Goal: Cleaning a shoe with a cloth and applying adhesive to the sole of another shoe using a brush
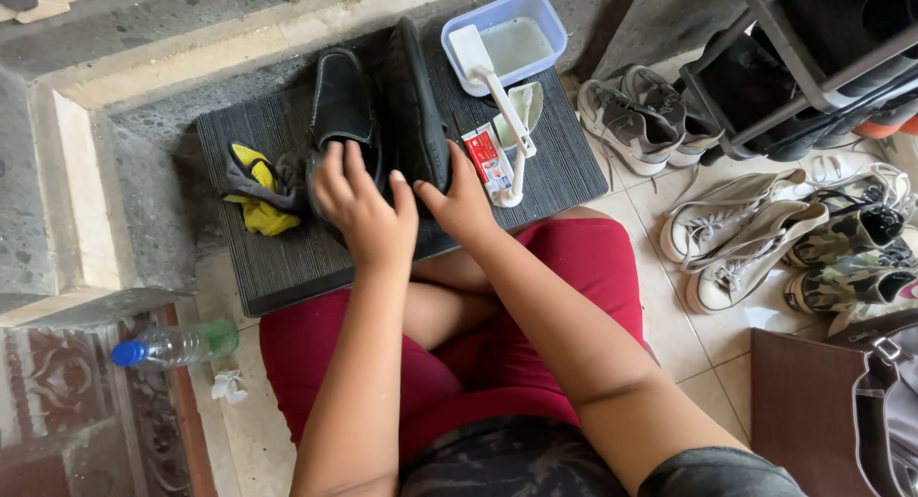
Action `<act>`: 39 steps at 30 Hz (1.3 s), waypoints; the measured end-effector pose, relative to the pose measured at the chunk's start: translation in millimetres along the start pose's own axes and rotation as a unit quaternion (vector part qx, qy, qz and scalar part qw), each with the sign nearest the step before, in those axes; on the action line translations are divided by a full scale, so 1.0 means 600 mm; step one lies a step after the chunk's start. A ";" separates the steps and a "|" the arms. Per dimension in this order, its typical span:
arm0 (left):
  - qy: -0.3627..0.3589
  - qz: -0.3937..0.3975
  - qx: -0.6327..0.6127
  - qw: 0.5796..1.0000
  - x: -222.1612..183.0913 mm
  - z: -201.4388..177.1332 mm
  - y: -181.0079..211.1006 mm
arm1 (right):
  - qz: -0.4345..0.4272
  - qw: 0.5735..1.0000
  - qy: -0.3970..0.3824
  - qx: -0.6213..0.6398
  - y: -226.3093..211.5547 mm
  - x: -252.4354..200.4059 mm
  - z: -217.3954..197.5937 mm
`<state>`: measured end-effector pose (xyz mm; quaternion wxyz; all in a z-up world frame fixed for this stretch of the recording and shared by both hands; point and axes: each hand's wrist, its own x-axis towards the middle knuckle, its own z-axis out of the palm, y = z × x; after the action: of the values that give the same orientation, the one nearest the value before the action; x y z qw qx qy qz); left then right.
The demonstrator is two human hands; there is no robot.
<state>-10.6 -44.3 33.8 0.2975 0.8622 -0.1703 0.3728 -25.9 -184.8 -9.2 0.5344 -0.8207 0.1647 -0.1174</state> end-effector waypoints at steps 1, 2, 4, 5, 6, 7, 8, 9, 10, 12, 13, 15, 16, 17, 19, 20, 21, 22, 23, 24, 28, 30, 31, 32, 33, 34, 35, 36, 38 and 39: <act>0.000 0.000 0.001 1.000 -0.008 0.008 0.002 | 0.000 1.000 -0.001 0.001 -0.004 -0.005 -0.007; -0.004 0.023 -0.046 0.999 -0.018 0.017 0.005 | 0.033 0.998 -0.012 0.044 -0.007 -0.012 -0.016; -0.007 0.046 -0.093 0.995 -0.035 0.030 0.013 | 0.066 0.994 -0.023 0.088 -0.017 -0.022 -0.028; -0.001 0.045 -0.124 0.991 -0.043 0.035 0.018 | 0.067 0.991 -0.031 0.112 -0.025 -0.026 -0.031; 0.008 0.046 -0.155 0.987 -0.044 0.042 0.022 | 0.066 0.988 -0.037 0.136 -0.036 -0.024 -0.035; 0.010 0.049 -0.157 0.986 -0.052 0.048 0.026 | 0.062 0.988 -0.034 0.136 -0.023 -0.018 -0.034; 0.002 -0.021 -0.188 0.982 -0.059 0.054 0.029 | 0.067 0.983 -0.051 0.163 -0.010 -0.012 -0.032; -0.005 -0.091 -0.219 0.972 -0.066 0.060 0.032 | 0.072 0.977 -0.069 0.189 0.001 -0.005 -0.030; -0.002 -0.088 -0.220 0.972 -0.071 0.065 0.034 | 0.067 0.977 -0.068 0.189 0.003 0.002 -0.019; -0.031 -0.102 -0.220 0.970 -0.079 0.075 0.036 | 0.049 0.873 -0.044 0.483 0.006 0.016 0.005; -0.027 -0.099 -0.220 0.970 -0.082 0.076 0.037 | 0.044 0.873 -0.045 0.484 0.023 0.023 0.006; -0.087 -0.133 -0.248 0.956 -0.083 0.084 0.039 | 0.133 0.819 -0.039 0.557 0.057 0.044 0.007; -0.086 -0.132 -0.249 0.956 -0.083 0.093 0.035 | 0.131 0.819 -0.039 0.557 0.016 0.027 -0.012; -0.105 -0.132 -0.245 0.955 -0.083 0.103 0.031 | 0.111 0.905 -0.050 0.408 -0.024 0.009 -0.030; -0.125 -0.134 -0.241 0.953 -0.090 0.118 0.025 | 0.090 0.963 -0.060 0.245 -0.069 -0.013 -0.050; -0.127 -0.132 -0.237 0.954 -0.095 0.124 0.023 | 0.093 0.971 -0.063 0.209 -0.077 -0.015 -0.054; -0.128 -0.129 -0.234 0.955 -0.099 0.130 0.020 | 0.096 0.978 -0.067 0.172 -0.084 -0.016 -0.057; -0.129 -0.131 -0.234 0.955 -0.101 0.138 0.021 | 0.098 0.978 -0.068 0.171 -0.076 -0.004 -0.056; -0.106 -0.127 -0.233 0.958 -0.103 0.145 0.021 | 0.132 0.974 -0.065 0.174 -0.068 0.008 -0.054; -0.084 -0.126 -0.231 0.961 -0.110 0.150 0.023 | 0.169 0.968 -0.063 0.177 -0.057 0.015 -0.053; -0.068 -0.116 -0.225 0.965 -0.108 0.162 0.023 | 0.148 0.906 -0.003 0.397 0.035 0.035 -0.032; -0.051 -0.096 -0.224 0.968 -0.102 0.161 0.027 | 0.126 0.924 -0.035 0.358 0.068 0.040 -0.033; -0.051 -0.097 -0.223 0.969 -0.098 0.164 0.024 | 0.127 0.924 -0.035 0.358 0.064 0.043 -0.031; -0.043 -0.086 -0.218 0.971 -0.100 0.165 0.023 | 0.121 0.917 -0.033 0.378 0.062 0.041 -0.029; -0.035 -0.074 -0.213 0.974 -0.102 0.167 0.022 | 0.115 0.910 -0.031 0.398 0.060 0.040 -0.027; -0.037 -0.075 -0.213 0.973 -0.102 0.166 0.022 | 0.116 0.910 -0.030 0.398 0.066 0.041 -0.026; -0.028 -0.072 -0.209 0.975 -0.102 0.165 0.022 | 0.111 0.913 -0.036 0.392 0.072 0.041 -0.025; -0.018 -0.068 -0.204 0.976 -0.100 0.164 0.022 | 0.104 0.915 -0.043 0.387 0.078 0.043 -0.023; -0.016 -0.063 -0.200 0.978 -0.092 0.157 0.028 | 0.099 0.891 -0.039 0.442 0.103 0.053 -0.015; -0.013 -0.058 -0.197 0.979 -0.089 0.154 0.031 | 0.092 0.863 -0.034 0.496 0.116 0.057 -0.010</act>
<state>-5.4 -113.8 -48.9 0.4806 0.7999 -0.1936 0.3029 -6.8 -229.3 -69.9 0.8843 -0.4323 0.1413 -0.1056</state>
